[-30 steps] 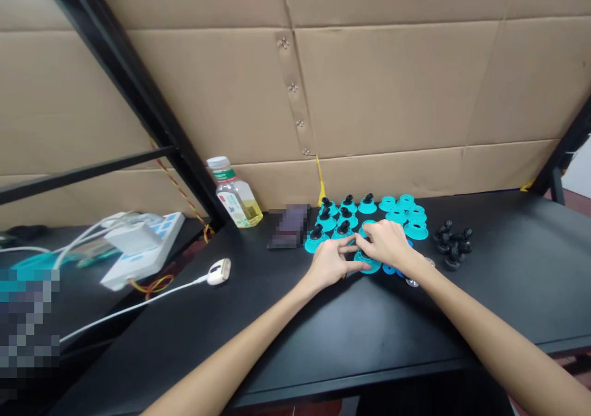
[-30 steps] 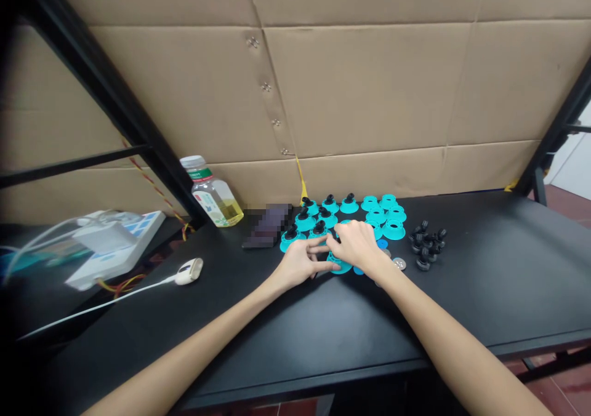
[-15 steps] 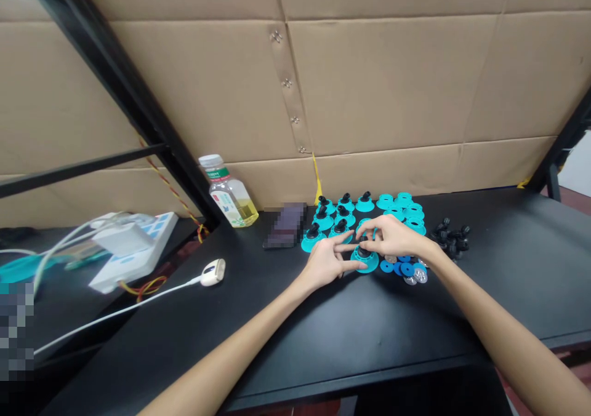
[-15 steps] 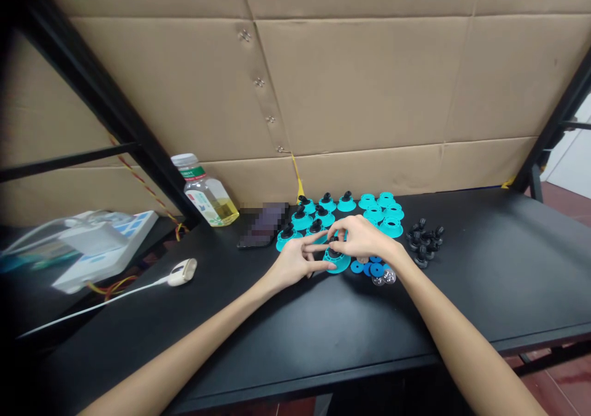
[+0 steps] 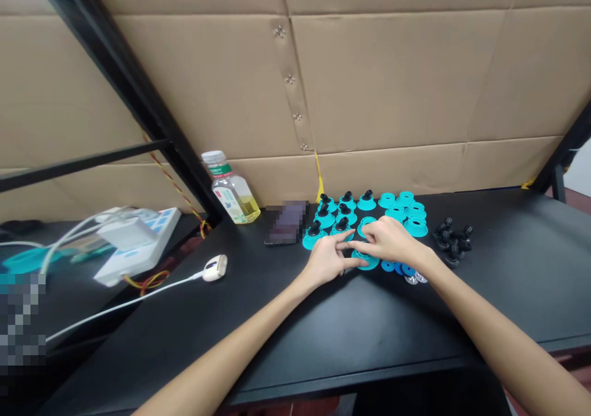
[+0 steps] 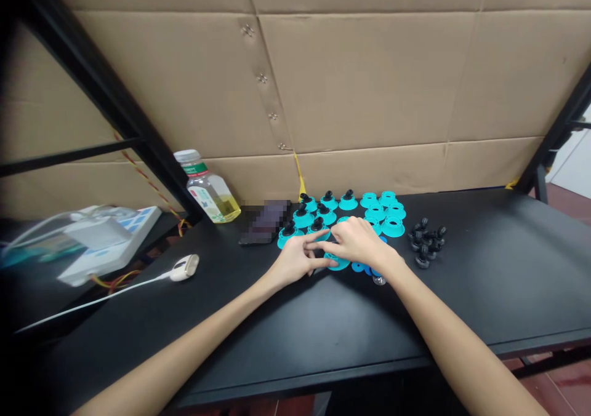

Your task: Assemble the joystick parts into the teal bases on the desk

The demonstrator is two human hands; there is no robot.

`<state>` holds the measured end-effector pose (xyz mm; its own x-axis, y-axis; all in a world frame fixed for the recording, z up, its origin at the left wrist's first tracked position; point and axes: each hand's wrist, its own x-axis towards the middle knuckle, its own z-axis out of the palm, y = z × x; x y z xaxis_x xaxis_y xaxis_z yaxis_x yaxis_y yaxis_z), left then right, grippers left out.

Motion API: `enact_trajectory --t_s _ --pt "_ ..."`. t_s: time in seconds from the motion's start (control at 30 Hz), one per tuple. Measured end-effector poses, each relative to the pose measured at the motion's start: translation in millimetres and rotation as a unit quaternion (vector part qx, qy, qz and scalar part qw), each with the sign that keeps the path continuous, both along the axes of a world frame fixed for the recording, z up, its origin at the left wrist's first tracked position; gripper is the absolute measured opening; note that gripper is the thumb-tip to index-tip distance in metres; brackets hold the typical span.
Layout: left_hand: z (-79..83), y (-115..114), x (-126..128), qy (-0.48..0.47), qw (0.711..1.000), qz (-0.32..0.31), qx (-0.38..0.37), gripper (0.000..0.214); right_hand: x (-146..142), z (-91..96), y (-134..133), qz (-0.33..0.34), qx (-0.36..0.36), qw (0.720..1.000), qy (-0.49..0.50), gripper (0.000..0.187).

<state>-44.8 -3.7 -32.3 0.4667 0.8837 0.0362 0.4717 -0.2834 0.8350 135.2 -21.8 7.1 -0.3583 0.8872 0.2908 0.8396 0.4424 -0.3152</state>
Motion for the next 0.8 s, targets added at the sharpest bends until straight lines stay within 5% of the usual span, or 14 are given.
enact_trajectory --t_s 0.13,0.3,0.4,0.63,0.8 --pt "-0.7 1 0 -0.001 1.0 0.003 -0.005 0.087 1 4.0 -4 0.009 -0.053 0.998 0.021 0.058" --pt "-1.0 3 0 -0.012 1.0 -0.009 -0.016 0.09 17 18.1 -7 0.071 -0.19 0.968 0.145 0.029" --pt "-1.1 4 0 -0.013 1.0 -0.014 -0.02 0.091 21 20.2 -8 0.104 -0.249 0.949 0.166 0.027" --pt "0.7 3 0 -0.02 1.0 -0.003 -0.023 0.095 16 14.0 -6 0.077 -0.237 0.957 0.15 0.026" --pt "3.2 1 1 -0.013 1.0 -0.005 -0.022 0.092 2 11.3 -7 0.03 -0.055 0.997 0.035 0.026"
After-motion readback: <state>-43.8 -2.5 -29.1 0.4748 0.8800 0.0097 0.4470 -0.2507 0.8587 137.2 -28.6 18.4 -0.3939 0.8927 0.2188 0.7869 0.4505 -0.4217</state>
